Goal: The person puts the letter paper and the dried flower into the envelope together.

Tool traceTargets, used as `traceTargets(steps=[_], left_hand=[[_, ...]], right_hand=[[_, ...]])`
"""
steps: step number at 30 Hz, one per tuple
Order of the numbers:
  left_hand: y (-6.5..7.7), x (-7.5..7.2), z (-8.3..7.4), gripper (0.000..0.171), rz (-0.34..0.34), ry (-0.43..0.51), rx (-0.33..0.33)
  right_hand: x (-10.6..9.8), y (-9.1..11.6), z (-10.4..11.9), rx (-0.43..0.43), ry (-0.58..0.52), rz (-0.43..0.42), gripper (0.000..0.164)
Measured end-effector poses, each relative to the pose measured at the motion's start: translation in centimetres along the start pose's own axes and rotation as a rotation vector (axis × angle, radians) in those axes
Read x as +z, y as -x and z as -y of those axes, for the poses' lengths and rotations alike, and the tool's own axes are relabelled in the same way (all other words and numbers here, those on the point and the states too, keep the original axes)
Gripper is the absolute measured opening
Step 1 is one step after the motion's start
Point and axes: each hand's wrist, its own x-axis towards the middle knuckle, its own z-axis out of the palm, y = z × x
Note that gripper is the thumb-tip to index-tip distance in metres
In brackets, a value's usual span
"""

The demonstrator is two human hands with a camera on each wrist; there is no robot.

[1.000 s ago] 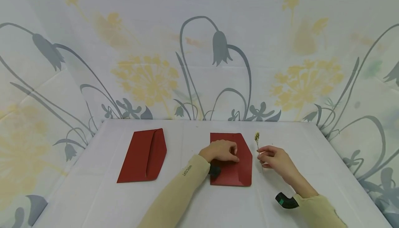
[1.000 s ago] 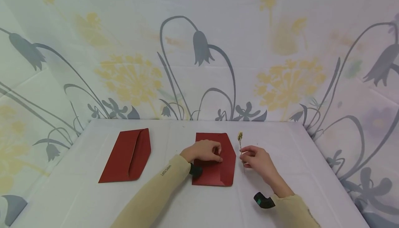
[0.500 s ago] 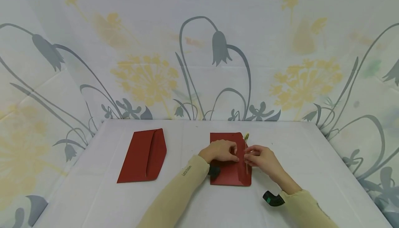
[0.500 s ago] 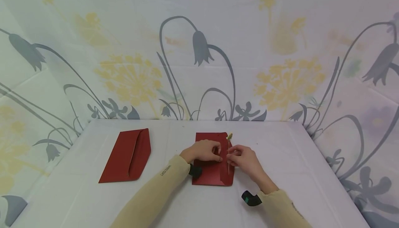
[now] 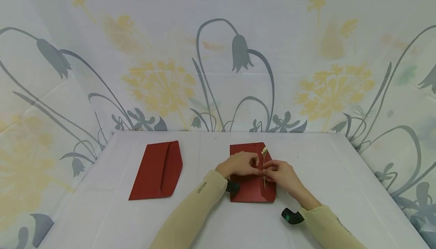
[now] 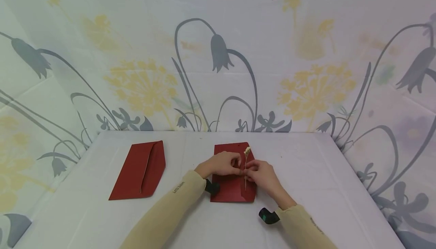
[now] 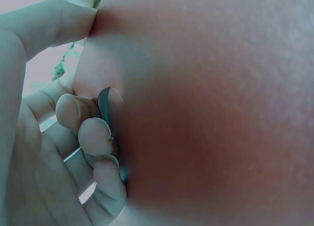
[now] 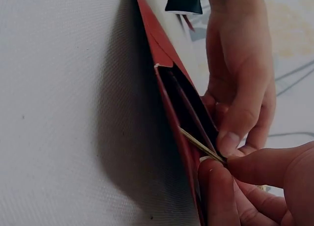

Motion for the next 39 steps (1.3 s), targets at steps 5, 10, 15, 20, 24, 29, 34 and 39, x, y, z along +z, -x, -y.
traceTargets(steps=[5, 10, 15, 20, 24, 29, 34, 39], left_hand=[[0.1, -0.1, 0.2, 0.025, -0.004, 0.036, 0.013], [0.3, -0.3, 0.3, 0.027, -0.012, 0.102, 0.028], [0.6, -0.5, 0.4, 0.024, -0.028, 0.146, 0.047], [0.6, -0.6, 0.5, 0.02, -0.037, 0.163, 0.079], [0.7, -0.7, 0.6, 0.019, -0.04, 0.18, 0.099], [0.7, -0.7, 0.8, 0.02, -0.047, 0.181, 0.113], [0.7, -0.8, 1.0, 0.019, -0.054, 0.172, 0.126], [0.6, -0.7, 1.1, 0.019, -0.05, 0.168, 0.122]], right_hand=[[0.2, 0.0, 0.0, 0.012, -0.019, 0.013, 0.023], [0.5, -0.1, 0.1, 0.023, -0.034, 0.025, 0.024], [0.8, -0.2, 0.2, 0.017, -0.039, 0.027, 0.026], [1.1, -0.5, 0.3, 0.014, -0.037, 0.039, 0.029], [1.4, -0.9, 0.2, 0.011, -0.019, 0.038, 0.03], [1.6, -1.1, 0.0, 0.016, 0.011, 0.037, 0.031], [1.6, -1.1, 0.0, 0.007, 0.005, 0.056, 0.029], [1.5, -1.0, 0.1, 0.001, -0.013, 0.068, 0.029]])
